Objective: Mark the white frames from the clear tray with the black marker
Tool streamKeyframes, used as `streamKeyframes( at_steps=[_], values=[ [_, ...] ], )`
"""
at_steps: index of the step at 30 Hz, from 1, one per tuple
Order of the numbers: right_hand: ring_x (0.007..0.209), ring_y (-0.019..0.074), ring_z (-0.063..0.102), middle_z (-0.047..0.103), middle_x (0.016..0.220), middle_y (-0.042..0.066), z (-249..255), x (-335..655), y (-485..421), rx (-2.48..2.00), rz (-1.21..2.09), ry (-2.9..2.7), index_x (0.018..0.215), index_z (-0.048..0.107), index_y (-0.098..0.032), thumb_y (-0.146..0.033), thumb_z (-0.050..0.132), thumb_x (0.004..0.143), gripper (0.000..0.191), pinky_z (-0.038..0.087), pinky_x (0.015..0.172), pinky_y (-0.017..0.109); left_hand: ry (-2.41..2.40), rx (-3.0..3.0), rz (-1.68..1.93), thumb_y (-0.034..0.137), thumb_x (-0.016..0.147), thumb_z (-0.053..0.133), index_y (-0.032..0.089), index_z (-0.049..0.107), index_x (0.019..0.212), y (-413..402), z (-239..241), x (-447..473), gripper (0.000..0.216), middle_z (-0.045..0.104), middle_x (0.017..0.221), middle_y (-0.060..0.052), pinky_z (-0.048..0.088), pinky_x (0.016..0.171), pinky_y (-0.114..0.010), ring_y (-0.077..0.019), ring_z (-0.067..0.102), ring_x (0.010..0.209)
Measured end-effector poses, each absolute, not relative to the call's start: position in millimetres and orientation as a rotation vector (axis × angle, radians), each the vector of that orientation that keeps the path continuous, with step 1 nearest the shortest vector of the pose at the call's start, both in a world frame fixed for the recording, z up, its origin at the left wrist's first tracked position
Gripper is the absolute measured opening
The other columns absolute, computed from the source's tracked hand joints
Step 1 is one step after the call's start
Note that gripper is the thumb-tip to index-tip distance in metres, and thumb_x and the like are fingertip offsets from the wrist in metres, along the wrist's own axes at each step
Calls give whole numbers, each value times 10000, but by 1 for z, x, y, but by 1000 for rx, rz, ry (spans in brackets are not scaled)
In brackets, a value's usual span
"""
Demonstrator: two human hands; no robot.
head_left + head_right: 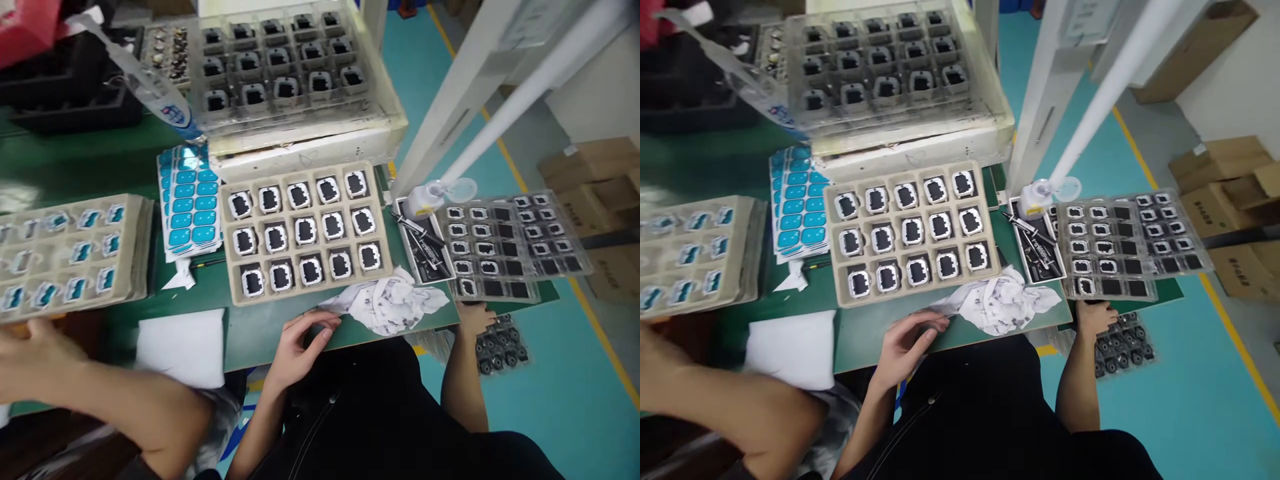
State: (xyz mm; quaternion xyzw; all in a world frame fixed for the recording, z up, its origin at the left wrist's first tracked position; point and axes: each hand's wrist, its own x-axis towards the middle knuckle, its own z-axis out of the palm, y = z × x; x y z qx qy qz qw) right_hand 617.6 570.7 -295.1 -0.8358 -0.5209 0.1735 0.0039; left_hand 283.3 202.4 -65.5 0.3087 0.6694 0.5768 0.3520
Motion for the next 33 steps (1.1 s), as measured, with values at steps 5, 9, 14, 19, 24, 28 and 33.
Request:
streamKeyframes(
  at_steps=[5, 9, 14, 19, 24, 28, 33],
  values=[
    [1623, 462, 522, 574, 1628, 308, -277, 626, 562, -2330, 645, -1281, 1421, 660, -115, -397, 683, 858, 630, 388, 1415, 644, 1901, 1033, 1347, 99, 1134, 717, 296, 777, 1400, 207, -60, 284, 337, 812, 1234, -5, 586, 1122, -259, -126, 771, 1188],
    [1236, 297, 788, 696, 1422, 184, -252, 627, 565, -2041, 1037, -911, 1367, 555, -192, -588, 374, 990, 576, 702, 1032, 514, 1924, 1044, 1342, 96, 1145, 701, 313, 772, 1404, 206, -63, 283, 346, 828, 1223, 22, 588, 1128, -230, -110, 783, 1176],
    [934, 197, 735, 677, 1222, 92, -232, 613, 578, -1966, 1007, -745, 1221, 587, -199, -634, 747, 824, 610, 626, 641, 286, 1950, 1058, 1280, 125, 1160, 698, 334, 778, 1410, 197, -70, 282, 336, 829, 1290, 34, 580, 1174, -244, -118, 779, 1254],
    [685, 169, 607, 611, 868, 10, -223, 599, 593, -2042, 830, -723, 1062, 596, -182, -417, 843, 825, 415, 474, 474, 260, 1972, 1014, 1210, 209, 1174, 715, 360, 799, 1392, 194, -71, 278, 277, 837, 1321, 62, 570, 1172, -191, -98, 789, 1272],
    [553, 137, 530, 565, 675, -7, -204, 597, 597, -2045, 955, -689, 822, 616, -157, -290, 817, 846, 242, 422, 449, 251, 1941, 953, 1196, 280, 1176, 729, 363, 827, 1375, 196, -69, 271, 237, 851, 1297, 59, 617, 1062, -156, -94, 824, 1175],
    [511, 130, 503, 549, 639, -36, -190, 592, 601, -1999, 969, -688, 833, 562, -192, -254, 813, 869, 261, 389, 433, 250, 1924, 896, 1178, 324, 1171, 741, 350, 844, 1367, 193, -71, 269, 223, 847, 1317, 29, 630, 1064, -174, -116, 827, 1173],
    [541, 162, 574, 565, 636, -36, -182, 591, 607, -1995, 918, -698, 889, 518, -216, -215, 801, 943, 288, 408, 446, 254, 1895, 856, 1185, 340, 1171, 743, 337, 856, 1349, 191, -71, 271, 211, 847, 1317, 13, 642, 1059, -196, -134, 831, 1168]
  ],
)
